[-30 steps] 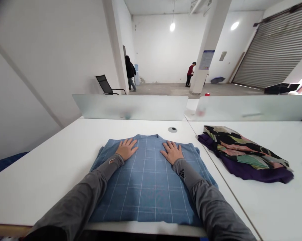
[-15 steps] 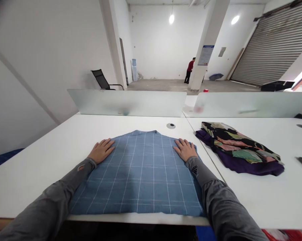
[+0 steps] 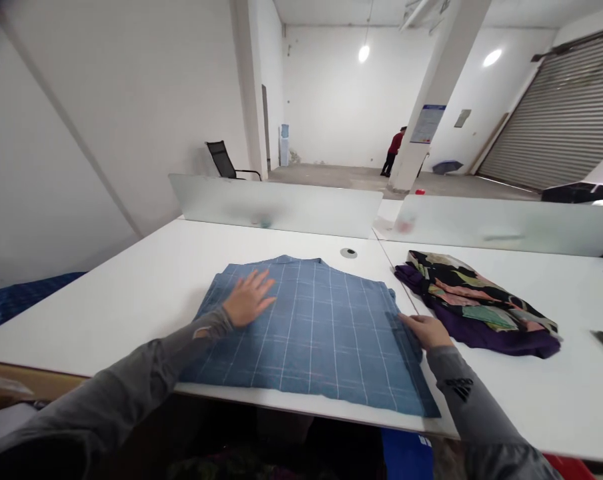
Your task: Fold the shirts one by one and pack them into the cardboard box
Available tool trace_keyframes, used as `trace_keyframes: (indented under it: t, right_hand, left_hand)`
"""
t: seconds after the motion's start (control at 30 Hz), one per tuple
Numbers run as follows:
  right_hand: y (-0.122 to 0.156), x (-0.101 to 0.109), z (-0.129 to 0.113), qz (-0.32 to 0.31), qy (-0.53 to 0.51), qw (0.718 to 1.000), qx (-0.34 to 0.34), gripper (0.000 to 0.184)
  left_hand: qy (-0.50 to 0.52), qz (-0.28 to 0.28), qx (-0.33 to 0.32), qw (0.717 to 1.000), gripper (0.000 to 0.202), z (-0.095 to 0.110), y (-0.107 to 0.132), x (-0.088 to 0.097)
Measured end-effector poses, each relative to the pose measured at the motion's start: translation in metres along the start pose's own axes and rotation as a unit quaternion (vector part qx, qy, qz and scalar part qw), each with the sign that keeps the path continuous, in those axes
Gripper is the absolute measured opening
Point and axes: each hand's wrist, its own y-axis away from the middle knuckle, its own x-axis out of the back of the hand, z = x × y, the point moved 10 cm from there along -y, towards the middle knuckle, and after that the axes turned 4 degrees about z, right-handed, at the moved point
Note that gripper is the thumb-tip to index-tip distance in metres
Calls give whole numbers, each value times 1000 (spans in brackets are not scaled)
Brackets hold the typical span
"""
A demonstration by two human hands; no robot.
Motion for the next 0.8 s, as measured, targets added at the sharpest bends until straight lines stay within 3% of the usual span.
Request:
trace_keyframes:
  t: [0.07, 0.13, 0.23, 0.37, 0.47, 0.57, 0.7, 0.8]
  right_hand:
    - [27, -18, 7, -100, -110, 986, -69, 40]
    - [54, -33, 0, -152, -176, 967, -101, 38]
    - [77, -44, -17, -175, -208, 958, -92, 36]
    - [80, -40, -48, -170, -215, 960, -59, 39]
    - [82, -41, -100, -175, -208, 962, -7, 46]
    - [95, -61, -173, -209, -182, 959, 61, 48]
    - [117, -125, -273, -263, -143, 935, 192, 34]
    - [138, -193, -320, -258, -65, 917, 298, 33]
  left_hand:
    - [35, -16, -41, 998, 56, 47, 1, -13]
    - [57, -44, -63, 995, 61, 79, 3, -32]
    - [70, -70, -64, 993, 62, 94, 5, -53]
    - [72, -73, -54, 993, 59, 95, 12, -47]
    - [99, -70, -73, 990, 60, 111, 35, -28]
    - [134, -52, -153, 978, 64, 139, 72, -9]
    - [105, -27, -251, 962, 72, 160, 116, -1]
    - [70, -29, -267, 961, 61, 155, 132, -8]
